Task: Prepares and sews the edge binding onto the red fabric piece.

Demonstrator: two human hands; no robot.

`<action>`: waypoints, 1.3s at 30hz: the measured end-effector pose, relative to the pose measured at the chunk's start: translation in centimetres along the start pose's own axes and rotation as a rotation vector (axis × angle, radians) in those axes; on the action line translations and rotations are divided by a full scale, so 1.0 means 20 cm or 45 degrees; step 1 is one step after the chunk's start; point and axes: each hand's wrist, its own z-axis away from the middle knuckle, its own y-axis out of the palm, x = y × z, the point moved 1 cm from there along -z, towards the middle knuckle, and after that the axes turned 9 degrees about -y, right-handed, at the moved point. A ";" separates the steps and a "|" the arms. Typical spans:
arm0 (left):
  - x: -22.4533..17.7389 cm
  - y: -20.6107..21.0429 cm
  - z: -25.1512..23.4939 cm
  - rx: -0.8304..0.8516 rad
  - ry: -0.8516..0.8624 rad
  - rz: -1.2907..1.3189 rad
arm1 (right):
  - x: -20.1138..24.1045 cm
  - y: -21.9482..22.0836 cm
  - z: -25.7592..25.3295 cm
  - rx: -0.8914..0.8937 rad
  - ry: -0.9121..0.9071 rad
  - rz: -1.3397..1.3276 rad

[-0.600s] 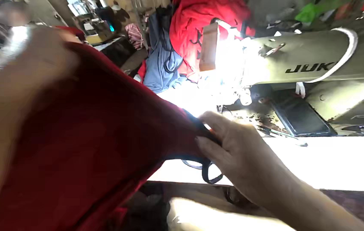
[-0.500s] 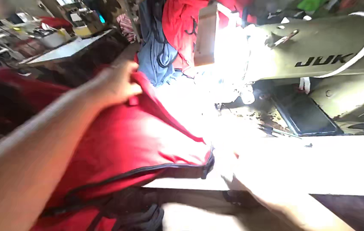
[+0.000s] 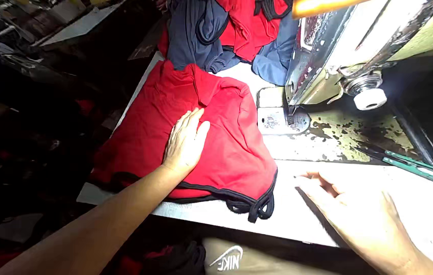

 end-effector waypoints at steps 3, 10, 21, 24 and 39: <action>-0.05 0.02 0.05 0.016 -0.011 -0.031 | 0.05 0.03 -0.01 -0.016 -0.075 -0.153; -0.13 0.03 0.14 0.047 -0.117 -0.167 | 0.13 0.09 0.06 0.103 -0.579 -0.064; -0.08 0.01 0.17 -0.033 -0.047 0.122 | 0.02 -0.01 0.15 0.068 -0.671 0.025; -0.13 -0.05 0.21 -0.100 0.138 0.328 | 0.03 0.00 0.15 0.071 -0.649 0.031; -0.52 -0.09 0.38 0.639 0.016 0.417 | 0.36 -0.20 0.16 0.567 -0.679 -0.695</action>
